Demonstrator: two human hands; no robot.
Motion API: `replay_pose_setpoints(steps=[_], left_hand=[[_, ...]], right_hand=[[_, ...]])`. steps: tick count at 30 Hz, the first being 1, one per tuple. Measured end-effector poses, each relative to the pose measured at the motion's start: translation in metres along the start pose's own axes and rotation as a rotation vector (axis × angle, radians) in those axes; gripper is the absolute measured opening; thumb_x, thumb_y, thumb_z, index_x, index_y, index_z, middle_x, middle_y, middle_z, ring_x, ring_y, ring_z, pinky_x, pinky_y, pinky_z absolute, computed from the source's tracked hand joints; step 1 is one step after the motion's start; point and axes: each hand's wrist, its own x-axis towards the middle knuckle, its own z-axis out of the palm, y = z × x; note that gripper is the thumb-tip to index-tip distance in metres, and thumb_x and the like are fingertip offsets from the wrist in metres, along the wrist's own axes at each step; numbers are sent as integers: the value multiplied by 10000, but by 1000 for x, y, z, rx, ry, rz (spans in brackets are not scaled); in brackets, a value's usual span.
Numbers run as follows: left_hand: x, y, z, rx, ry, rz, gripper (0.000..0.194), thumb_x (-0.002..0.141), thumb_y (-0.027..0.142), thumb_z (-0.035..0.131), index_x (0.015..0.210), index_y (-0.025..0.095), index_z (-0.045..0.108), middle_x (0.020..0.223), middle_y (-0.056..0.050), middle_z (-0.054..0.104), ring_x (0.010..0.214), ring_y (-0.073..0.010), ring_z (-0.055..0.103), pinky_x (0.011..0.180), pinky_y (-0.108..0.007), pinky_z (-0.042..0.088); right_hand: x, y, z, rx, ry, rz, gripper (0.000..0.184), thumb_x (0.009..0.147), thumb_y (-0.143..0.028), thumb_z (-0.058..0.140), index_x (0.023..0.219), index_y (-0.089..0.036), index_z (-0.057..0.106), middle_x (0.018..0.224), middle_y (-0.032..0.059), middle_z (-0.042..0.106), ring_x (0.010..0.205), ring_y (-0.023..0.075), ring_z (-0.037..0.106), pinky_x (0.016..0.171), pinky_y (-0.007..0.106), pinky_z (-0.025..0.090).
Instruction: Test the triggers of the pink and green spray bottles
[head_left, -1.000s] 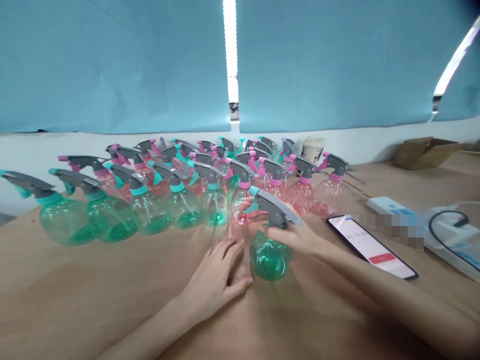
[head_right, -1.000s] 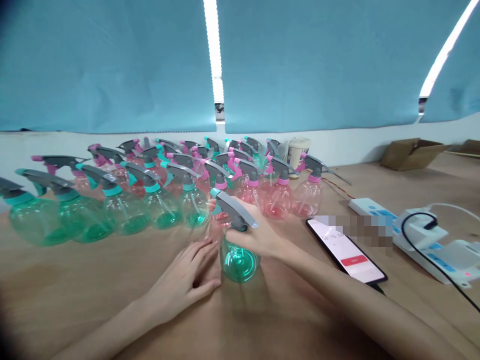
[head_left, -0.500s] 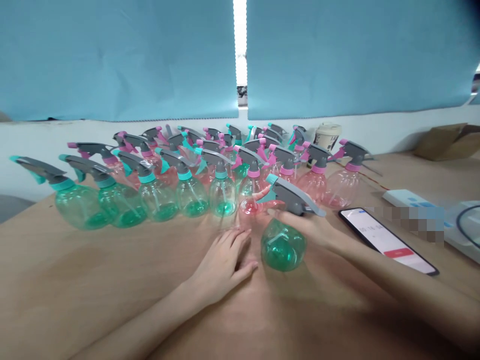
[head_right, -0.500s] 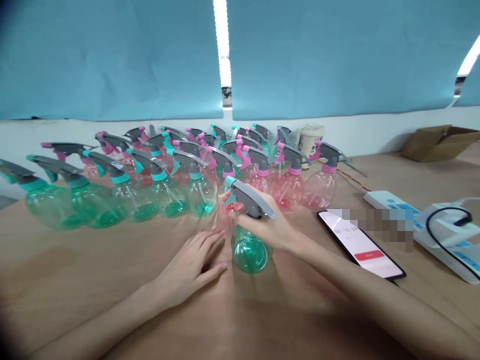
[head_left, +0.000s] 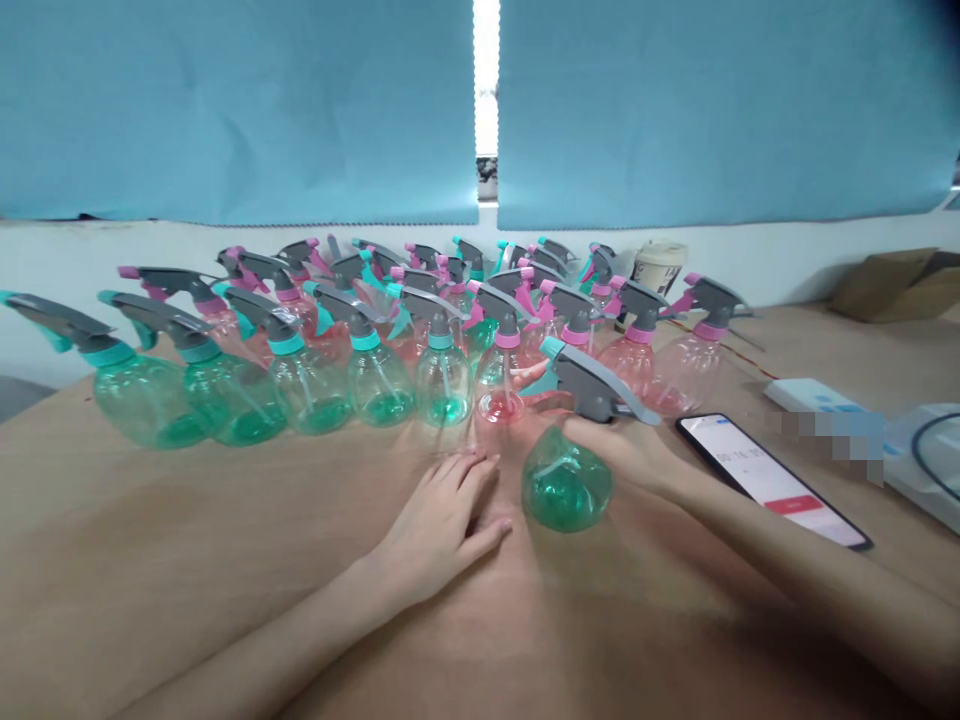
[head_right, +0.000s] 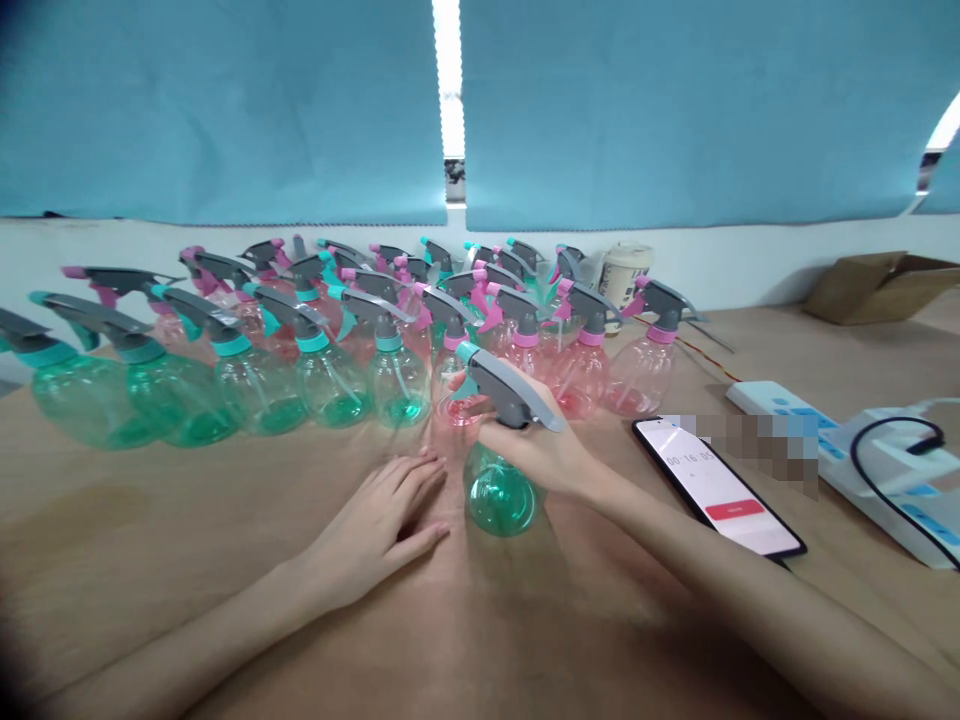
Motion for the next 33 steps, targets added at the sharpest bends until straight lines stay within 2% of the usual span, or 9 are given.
replay_pose_setpoints(steps=[4, 9, 16, 21, 24, 30, 33], left_hand=[[0, 1, 0, 3, 2, -5, 443, 872, 387, 532, 1248, 174, 434, 1290, -106, 485, 1254, -254, 364, 1016, -407, 315], [0, 1, 1, 2, 18, 3, 441, 877, 405, 512, 1250, 184, 428, 1291, -110, 484, 1253, -266, 369, 1010, -430, 318], [1, 1, 1, 4, 12, 0, 450, 879, 409, 511, 1257, 182, 425, 1300, -111, 480, 1261, -262, 362, 1015, -432, 316], [0, 1, 1, 11, 13, -2, 445, 875, 404, 517, 1250, 178, 435, 1297, -108, 481, 1258, -261, 363, 1016, -426, 319], [0, 1, 1, 14, 10, -5, 447, 873, 401, 525, 1247, 170, 441, 1298, -110, 478, 1250, -260, 371, 1017, -418, 321], [1, 1, 1, 15, 9, 1, 444, 871, 384, 536, 1248, 167, 444, 1301, -111, 475, 1258, -255, 359, 1025, -411, 310], [1, 1, 1, 11, 7, -2, 435, 875, 392, 529, 1245, 178, 444, 1303, -106, 476, 1259, -259, 360, 1019, -421, 317]], right_hand=[[0, 1, 0, -57, 7, 9, 243, 681, -116, 498, 859, -226, 622, 857, -5, 669, 829, 173, 629, 738, 303, 511], [-1, -2, 0, -51, 44, 52, 108, 662, -139, 508, 693, -233, 549, 714, -21, 608, 718, 145, 605, 638, 263, 499], [0, -3, 0, 4, 29, 63, 95, 665, -152, 519, 708, -237, 516, 693, -29, 572, 725, 144, 586, 722, 289, 490], [0, 1, -1, 7, 3, 42, 263, 666, -115, 499, 896, -237, 539, 853, -7, 617, 751, 146, 600, 655, 264, 484], [0, -2, 0, 9, 12, 23, 269, 661, -108, 499, 893, -239, 541, 923, -9, 627, 753, 134, 595, 681, 261, 484], [0, -13, 2, -79, 58, 56, 98, 631, -135, 482, 625, -232, 473, 610, -28, 530, 677, 159, 564, 623, 284, 477], [-1, -14, 0, -131, 80, 45, 106, 621, -130, 487, 629, -230, 451, 609, -26, 510, 647, 154, 539, 576, 279, 461]])
